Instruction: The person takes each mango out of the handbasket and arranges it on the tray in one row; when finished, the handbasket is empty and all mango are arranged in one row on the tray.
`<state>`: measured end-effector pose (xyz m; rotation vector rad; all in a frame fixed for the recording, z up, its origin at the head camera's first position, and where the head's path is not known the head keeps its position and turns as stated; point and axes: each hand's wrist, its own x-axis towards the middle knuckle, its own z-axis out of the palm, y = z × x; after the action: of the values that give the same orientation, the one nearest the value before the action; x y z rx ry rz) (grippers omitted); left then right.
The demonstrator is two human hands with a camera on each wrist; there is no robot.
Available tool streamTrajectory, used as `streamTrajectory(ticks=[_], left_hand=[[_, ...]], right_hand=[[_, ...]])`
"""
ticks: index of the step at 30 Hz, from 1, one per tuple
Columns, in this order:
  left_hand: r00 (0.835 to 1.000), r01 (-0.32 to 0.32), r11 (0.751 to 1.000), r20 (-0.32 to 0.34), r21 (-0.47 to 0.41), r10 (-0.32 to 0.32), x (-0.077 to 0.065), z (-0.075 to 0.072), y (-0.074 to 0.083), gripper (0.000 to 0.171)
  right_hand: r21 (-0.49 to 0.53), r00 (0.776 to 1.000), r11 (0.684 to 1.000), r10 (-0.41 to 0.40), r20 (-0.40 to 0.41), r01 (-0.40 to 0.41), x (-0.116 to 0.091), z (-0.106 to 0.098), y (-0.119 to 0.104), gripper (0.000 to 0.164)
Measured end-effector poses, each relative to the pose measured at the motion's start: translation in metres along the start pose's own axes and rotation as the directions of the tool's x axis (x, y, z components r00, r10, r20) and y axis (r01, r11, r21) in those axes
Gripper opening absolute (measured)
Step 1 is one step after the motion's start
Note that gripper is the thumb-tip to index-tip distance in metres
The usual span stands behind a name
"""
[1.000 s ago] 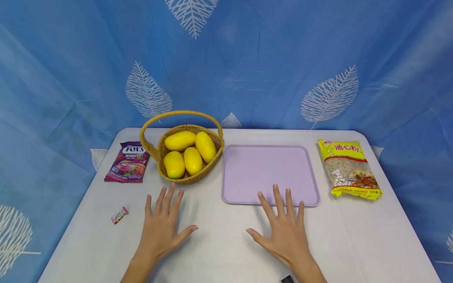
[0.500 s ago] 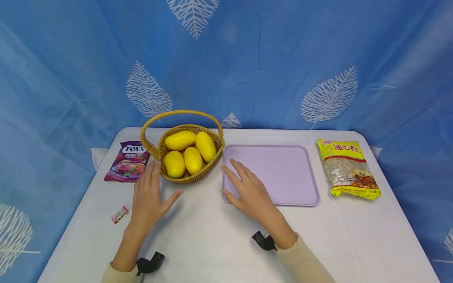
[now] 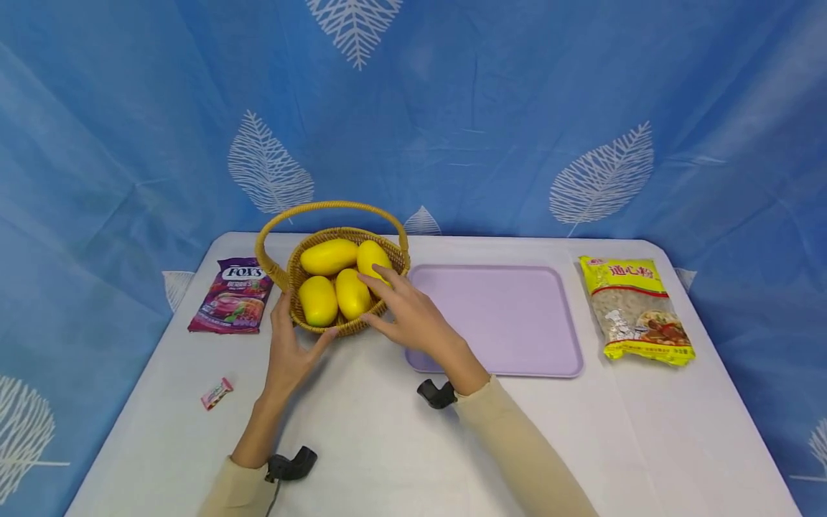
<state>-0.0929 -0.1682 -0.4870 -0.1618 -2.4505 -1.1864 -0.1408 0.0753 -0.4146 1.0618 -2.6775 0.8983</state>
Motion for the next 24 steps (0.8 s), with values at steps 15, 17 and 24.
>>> streamTrajectory(ticks=[15, 17, 24], left_hand=[[0.982, 0.181, 0.945, -0.008, -0.273, -0.191, -0.006, 0.013, -0.009, 0.101], [0.982, 0.175, 0.947, -0.014, -0.269, -0.186, -0.007, 0.014, -0.010, 0.101], [0.982, 0.173, 0.945, -0.019, -0.276, -0.186, -0.007, 0.014, -0.014, 0.100]], right_hand=[[0.041, 0.978, 0.994, 0.096, 0.186, -0.105, 0.045, 0.022, 0.002, 0.062], [0.025, 0.973, 0.994, 0.101, 0.208, -0.109, 0.049, 0.026, 0.005, 0.061], [0.025, 0.961, 0.994, 0.096, 0.259, -0.106, 0.059, 0.036, 0.011, 0.062]])
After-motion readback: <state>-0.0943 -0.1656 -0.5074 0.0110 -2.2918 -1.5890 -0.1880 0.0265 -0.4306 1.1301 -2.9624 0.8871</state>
